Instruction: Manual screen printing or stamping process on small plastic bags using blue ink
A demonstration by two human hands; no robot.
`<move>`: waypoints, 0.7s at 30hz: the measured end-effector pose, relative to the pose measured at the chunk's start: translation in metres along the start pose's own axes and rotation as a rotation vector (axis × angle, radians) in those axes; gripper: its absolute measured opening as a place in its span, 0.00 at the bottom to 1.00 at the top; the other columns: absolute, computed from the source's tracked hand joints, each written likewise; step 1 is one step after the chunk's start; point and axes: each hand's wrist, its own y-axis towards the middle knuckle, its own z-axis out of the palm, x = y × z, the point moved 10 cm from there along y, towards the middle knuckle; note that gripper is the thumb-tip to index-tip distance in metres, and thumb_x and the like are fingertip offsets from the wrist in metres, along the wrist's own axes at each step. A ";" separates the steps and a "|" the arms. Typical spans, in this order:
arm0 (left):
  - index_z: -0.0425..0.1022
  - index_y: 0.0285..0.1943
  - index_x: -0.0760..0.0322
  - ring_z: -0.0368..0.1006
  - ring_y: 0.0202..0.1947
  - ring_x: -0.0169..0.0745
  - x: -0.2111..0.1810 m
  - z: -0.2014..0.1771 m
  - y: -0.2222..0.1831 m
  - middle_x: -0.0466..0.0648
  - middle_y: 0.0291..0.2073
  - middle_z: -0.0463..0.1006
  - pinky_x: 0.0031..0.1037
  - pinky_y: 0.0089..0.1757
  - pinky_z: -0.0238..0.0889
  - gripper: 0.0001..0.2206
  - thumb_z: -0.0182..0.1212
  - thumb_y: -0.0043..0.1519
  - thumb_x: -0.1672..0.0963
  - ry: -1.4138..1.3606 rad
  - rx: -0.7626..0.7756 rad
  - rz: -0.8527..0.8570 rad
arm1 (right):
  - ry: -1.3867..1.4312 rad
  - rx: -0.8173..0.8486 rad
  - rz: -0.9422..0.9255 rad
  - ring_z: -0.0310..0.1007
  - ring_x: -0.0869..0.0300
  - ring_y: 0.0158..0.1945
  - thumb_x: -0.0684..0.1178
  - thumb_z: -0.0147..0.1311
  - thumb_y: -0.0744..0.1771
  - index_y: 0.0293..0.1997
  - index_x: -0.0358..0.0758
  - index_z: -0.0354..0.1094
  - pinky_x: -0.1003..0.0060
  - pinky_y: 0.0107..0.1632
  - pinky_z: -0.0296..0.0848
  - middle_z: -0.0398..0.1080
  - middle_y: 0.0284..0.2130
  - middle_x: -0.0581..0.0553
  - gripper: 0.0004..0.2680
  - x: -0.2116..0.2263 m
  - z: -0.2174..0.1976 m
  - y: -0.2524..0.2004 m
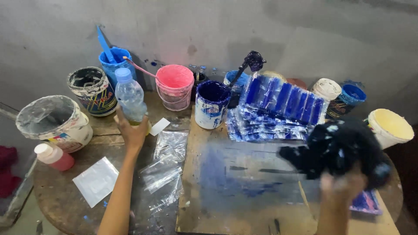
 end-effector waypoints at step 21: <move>0.39 0.75 0.64 0.45 0.73 0.65 -0.038 -0.024 -0.006 0.67 0.68 0.48 0.56 0.69 0.35 0.41 0.66 0.61 0.50 -0.231 -0.182 0.226 | 0.876 0.882 -0.477 0.69 0.47 0.56 0.40 0.46 0.68 0.40 0.46 0.74 0.57 0.46 0.77 0.75 0.43 0.46 0.08 0.294 0.136 -0.041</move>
